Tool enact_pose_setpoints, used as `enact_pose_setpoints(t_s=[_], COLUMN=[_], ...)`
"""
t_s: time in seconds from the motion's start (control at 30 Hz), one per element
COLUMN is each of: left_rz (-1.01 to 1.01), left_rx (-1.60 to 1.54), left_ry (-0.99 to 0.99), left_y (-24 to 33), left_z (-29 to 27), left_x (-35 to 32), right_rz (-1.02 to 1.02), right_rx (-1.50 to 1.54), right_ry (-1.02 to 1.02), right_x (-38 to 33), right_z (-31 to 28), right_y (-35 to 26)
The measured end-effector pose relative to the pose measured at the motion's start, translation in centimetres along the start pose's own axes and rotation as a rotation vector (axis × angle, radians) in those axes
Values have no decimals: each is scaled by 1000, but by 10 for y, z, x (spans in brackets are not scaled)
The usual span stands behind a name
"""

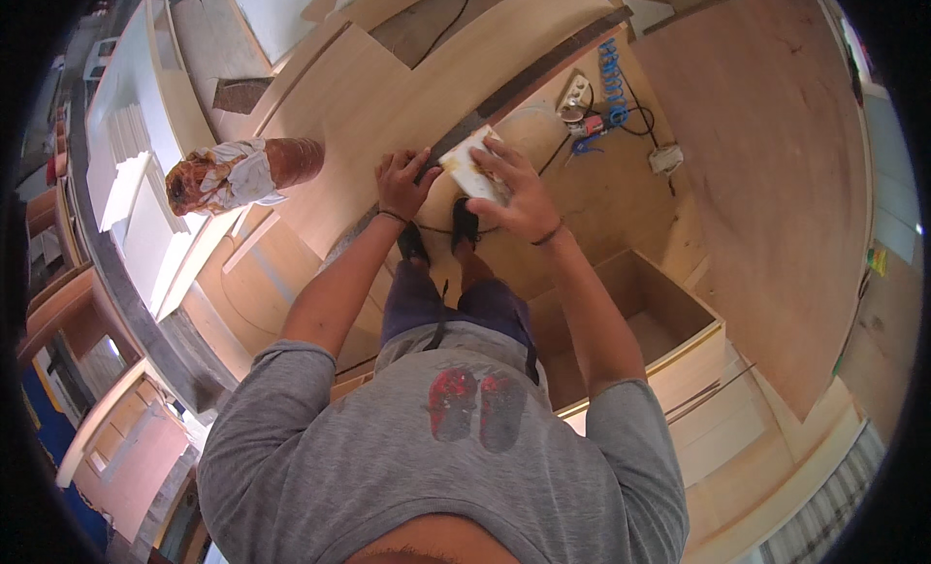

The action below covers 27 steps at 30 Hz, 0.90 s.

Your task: The person applies a liquid adhesive to a thin strip of wood veneer using a small applicator tool, carefully spreading the glue along the length of the strip while holding it against a workbench.

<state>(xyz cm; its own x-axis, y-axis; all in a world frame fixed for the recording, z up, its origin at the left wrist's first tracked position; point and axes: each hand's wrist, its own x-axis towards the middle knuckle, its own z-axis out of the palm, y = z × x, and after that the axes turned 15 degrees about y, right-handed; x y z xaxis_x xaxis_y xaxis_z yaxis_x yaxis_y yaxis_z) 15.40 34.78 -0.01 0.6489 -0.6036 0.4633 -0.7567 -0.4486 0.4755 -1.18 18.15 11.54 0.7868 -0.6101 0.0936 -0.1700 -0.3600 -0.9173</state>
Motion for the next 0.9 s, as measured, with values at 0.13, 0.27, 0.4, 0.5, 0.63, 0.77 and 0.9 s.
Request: enact_pose_setpoints(t_s=[0.13,0.27,0.4,0.5,0.63,0.77,0.9], left_rz=[-51,-140,-119,-59,-56,-14,-11], left_rx=[-18,-128,-185,-64,7,2,23], left_ry=[-11,-19,-19,-7,-69,-28,-24], left_y=[0,0,0,-1,-15,-15,-12], left_z=[0,-3,-12,-34,-43,-39,-39], left_x=[-2,1,4,-2,-24,-28,-24], right_rz=[-241,-256,-235,-217,-194,-233,-294], right_rx=[-572,-723,-666,-727,-795,-790,-846], right_ry=[-42,-47,-56,-73,-56,32,62], right_x=[11,12,14,13,13,6,-1], right_z=[23,37,39,41,52,63,64], right_y=[13,30,43,40,35,46,53])
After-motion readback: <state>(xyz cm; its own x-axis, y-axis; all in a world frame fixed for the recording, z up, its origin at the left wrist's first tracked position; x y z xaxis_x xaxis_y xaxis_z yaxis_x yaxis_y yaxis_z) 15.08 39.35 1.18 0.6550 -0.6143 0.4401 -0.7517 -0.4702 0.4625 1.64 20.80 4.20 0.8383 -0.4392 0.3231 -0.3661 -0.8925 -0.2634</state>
